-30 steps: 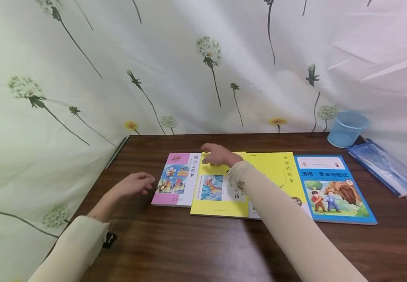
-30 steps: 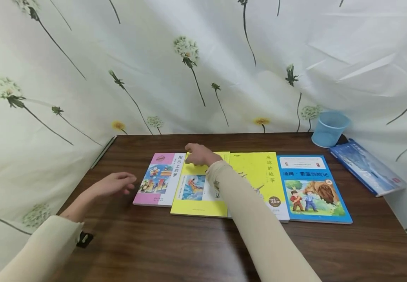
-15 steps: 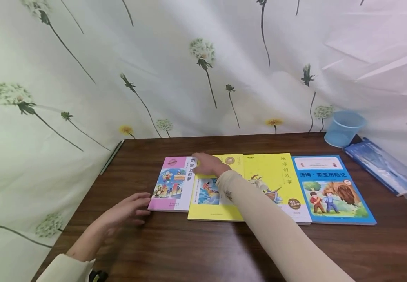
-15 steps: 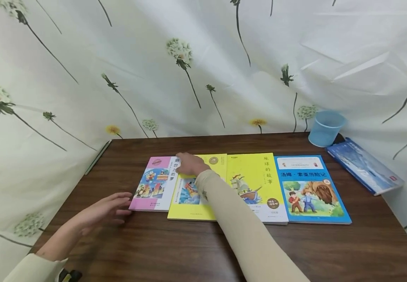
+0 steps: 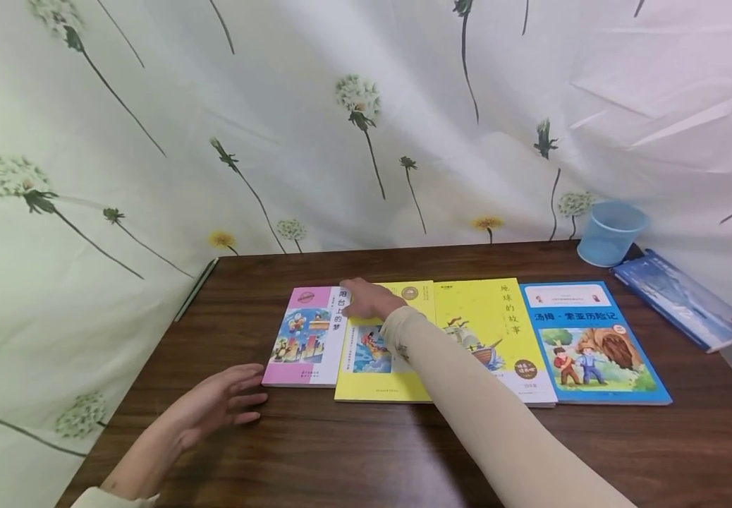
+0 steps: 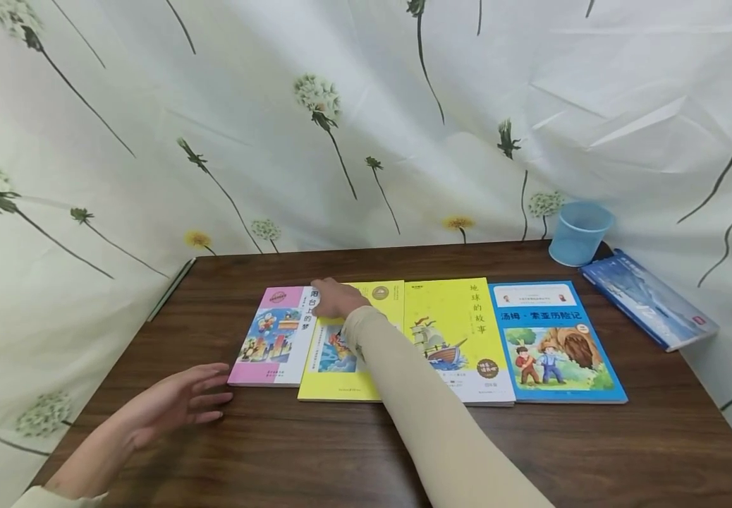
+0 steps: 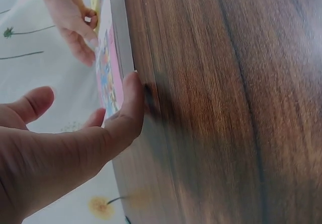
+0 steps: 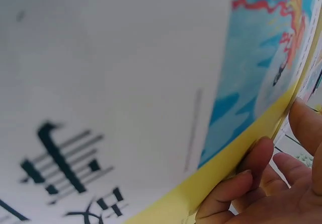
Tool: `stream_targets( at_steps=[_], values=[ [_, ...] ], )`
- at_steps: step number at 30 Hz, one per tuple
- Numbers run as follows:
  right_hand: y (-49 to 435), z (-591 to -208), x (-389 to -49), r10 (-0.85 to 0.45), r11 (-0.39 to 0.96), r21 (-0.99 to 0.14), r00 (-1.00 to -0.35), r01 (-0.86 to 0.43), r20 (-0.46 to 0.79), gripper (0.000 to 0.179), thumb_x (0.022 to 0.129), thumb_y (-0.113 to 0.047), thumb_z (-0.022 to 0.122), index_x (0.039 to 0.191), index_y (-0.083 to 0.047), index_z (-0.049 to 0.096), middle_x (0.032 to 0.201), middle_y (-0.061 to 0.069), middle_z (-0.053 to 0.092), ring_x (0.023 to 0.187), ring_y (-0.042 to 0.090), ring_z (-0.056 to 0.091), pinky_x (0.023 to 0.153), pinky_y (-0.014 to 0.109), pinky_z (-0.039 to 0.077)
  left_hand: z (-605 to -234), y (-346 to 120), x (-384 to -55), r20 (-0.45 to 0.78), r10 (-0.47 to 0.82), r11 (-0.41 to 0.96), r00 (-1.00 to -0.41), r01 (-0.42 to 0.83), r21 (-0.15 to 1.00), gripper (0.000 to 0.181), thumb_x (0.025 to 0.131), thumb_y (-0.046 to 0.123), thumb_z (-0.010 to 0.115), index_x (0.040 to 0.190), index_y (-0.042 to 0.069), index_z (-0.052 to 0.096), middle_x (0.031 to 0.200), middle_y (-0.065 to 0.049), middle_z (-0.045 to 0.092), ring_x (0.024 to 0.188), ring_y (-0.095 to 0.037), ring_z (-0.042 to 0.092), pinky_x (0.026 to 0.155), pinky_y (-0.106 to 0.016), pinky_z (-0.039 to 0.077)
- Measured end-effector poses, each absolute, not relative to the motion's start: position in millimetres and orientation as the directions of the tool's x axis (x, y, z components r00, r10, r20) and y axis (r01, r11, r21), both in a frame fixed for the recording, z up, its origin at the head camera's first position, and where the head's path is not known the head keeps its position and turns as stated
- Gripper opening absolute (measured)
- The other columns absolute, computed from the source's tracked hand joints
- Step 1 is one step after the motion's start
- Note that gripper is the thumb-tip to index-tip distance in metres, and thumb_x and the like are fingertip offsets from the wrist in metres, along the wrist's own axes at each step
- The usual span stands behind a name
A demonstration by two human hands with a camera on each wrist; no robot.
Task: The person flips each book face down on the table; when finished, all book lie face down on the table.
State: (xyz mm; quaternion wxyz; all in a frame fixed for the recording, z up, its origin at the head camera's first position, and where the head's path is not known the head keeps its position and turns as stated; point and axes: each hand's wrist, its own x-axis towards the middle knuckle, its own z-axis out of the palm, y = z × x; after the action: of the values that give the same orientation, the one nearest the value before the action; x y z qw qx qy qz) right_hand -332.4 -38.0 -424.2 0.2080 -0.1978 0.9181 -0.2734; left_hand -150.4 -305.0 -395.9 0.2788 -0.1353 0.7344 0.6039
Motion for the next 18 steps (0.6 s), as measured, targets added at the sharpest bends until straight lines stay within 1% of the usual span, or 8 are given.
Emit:
stream_targets(
  at_steps=[6,9,14,18],
  values=[
    [-39.5,-426.1,-337.4,-0.473,0.782,-0.574,-0.831,-0.243,-0.293,0.072,0.096,-0.038,0.066,0.158,-0.027,0.031,0.156,0.000,0.040,0.111,0.020,0.058,0.096,0.038,0.053,-392.5,-306.0,-148.0,-0.586,0.146,0.182,-0.797,-0.560,0.808,0.078,0.105,0.046,0.043,0.157,-0.003,0.010,0.161,-0.033,0.014,0.141,-0.046,0.037,0.102,-0.050,0.051],
    [-39.1,-425.7,-337.8,-0.477,0.784,-0.568,-0.829,-0.250,-0.293,0.071,0.096,-0.037,0.065,0.158,-0.027,0.030,0.158,0.000,0.038,0.115,0.021,0.056,0.098,0.039,0.052,-391.2,-305.9,-146.7,-0.587,0.154,0.165,-0.795,-0.565,0.808,0.078,0.105,0.046,0.043,0.157,-0.002,0.011,0.161,-0.033,0.015,0.141,-0.045,0.038,0.102,-0.050,0.051],
    [-39.6,-424.6,-335.0,-0.473,0.777,-0.586,-0.827,-0.231,-0.302,0.073,0.097,-0.035,0.065,0.159,-0.027,0.027,0.159,0.001,0.036,0.118,0.022,0.055,0.099,0.040,0.052,-391.3,-306.8,-146.4,-0.600,0.157,0.123,-0.785,-0.587,0.800,0.075,0.106,0.046,0.041,0.158,0.000,0.013,0.160,-0.033,0.016,0.133,-0.038,0.049,0.101,-0.051,0.051],
    [-40.7,-425.3,-333.9,-0.459,0.771,-0.608,-0.828,-0.190,-0.322,0.075,0.096,-0.034,0.066,0.159,-0.029,0.025,0.160,0.001,0.035,0.116,0.024,0.056,0.097,0.041,0.053,-391.8,-307.9,-147.4,-0.612,0.161,0.040,-0.774,-0.615,0.788,0.074,0.106,0.044,0.042,0.158,0.001,0.013,0.160,-0.034,0.015,0.125,-0.030,0.057,0.103,-0.051,0.050]
  ],
)
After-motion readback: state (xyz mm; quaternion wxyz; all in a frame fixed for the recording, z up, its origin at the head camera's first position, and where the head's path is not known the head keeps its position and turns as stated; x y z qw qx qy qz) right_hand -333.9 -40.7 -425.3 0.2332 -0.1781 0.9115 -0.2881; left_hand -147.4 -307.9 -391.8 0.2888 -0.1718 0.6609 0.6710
